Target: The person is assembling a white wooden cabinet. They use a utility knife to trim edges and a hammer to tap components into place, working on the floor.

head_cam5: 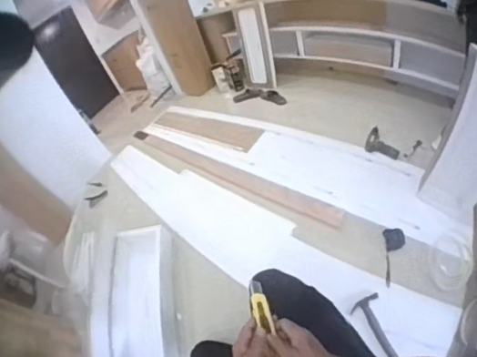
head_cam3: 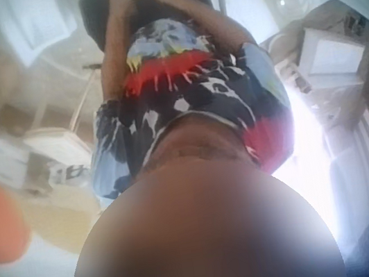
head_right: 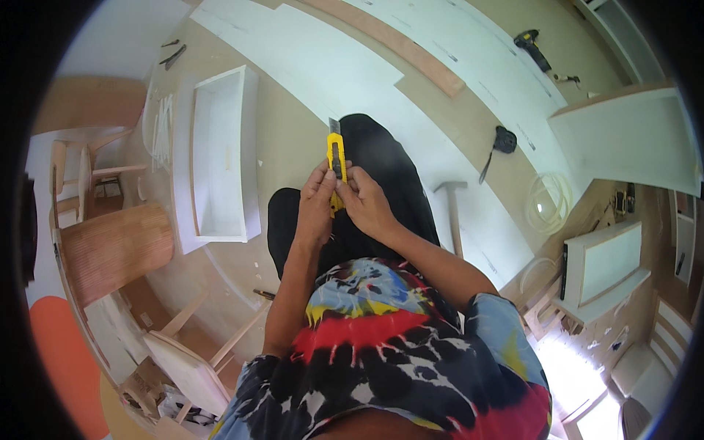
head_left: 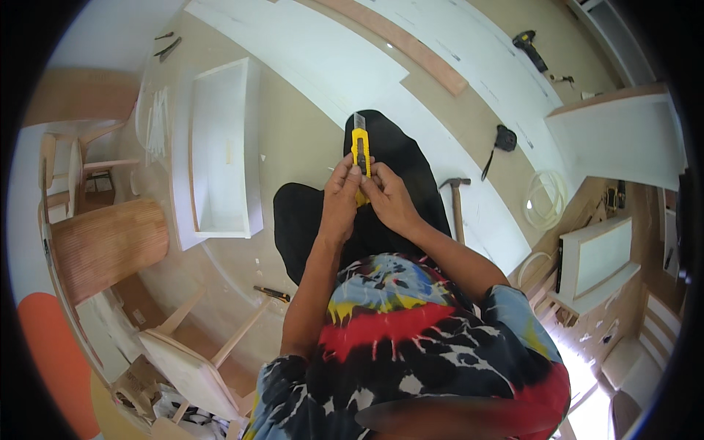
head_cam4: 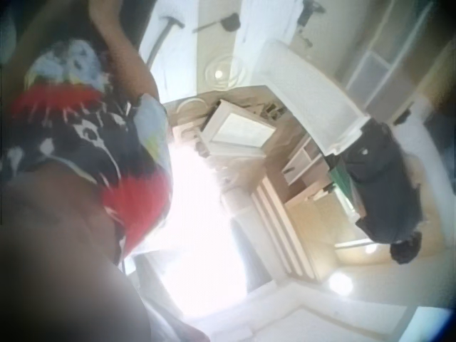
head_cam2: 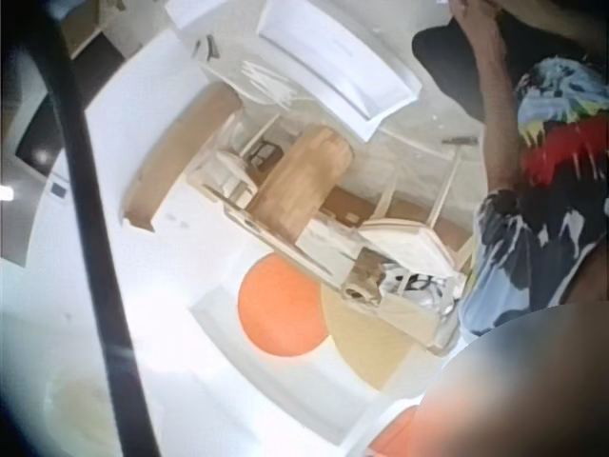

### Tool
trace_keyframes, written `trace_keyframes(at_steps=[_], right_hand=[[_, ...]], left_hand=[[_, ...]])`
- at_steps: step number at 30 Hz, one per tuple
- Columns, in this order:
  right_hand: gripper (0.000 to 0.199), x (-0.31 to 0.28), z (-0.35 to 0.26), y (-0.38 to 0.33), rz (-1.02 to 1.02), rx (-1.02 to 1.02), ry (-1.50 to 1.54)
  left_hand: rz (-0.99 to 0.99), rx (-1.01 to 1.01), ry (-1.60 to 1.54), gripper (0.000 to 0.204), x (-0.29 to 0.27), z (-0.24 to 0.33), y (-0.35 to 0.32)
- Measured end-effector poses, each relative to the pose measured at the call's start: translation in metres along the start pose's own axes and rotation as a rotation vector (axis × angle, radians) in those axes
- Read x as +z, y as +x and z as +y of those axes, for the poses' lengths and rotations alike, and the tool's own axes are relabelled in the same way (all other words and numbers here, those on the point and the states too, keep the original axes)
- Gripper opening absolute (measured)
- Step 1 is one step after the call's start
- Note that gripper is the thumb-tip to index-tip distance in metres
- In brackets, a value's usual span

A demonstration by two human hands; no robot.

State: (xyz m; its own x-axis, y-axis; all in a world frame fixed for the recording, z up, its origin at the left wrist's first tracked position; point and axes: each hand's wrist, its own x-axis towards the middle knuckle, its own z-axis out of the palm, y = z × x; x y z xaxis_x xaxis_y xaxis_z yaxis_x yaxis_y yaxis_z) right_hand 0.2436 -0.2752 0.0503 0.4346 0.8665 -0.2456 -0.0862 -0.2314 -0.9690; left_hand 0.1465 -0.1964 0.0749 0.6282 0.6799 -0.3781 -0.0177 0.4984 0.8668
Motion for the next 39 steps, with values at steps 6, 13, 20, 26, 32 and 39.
trace_keyframes(at_steps=[6,13,20,26,32,39], right_hand=[[0.026,-0.01,0.007,-0.004,0.079,-0.042,0.118],[0.023,-0.015,0.019,0.001,0.109,0.123,0.321],[0.025,-0.02,0.011,-0.005,-0.132,0.098,0.474],[0.029,-0.013,0.009,-0.008,-0.027,0.109,0.426],[0.033,-0.013,0.007,-0.008,0.022,0.155,0.443],[0.042,-0.016,0.004,-0.002,0.031,0.188,0.44]], left_hand=[[-0.012,-0.032,-0.056,0.041,0.006,-0.013,0.008],[0.033,0.003,0.106,0.04,0.02,-0.027,0.004],[-0.05,-0.119,-0.154,0.041,0.005,-0.031,0.01],[-0.061,-0.03,-0.051,0.043,0.01,-0.037,0.009],[-0.038,0.014,-0.052,0.043,0.014,-0.046,0.007],[-0.07,-0.054,-0.101,0.043,0.023,-0.03,0.01]])
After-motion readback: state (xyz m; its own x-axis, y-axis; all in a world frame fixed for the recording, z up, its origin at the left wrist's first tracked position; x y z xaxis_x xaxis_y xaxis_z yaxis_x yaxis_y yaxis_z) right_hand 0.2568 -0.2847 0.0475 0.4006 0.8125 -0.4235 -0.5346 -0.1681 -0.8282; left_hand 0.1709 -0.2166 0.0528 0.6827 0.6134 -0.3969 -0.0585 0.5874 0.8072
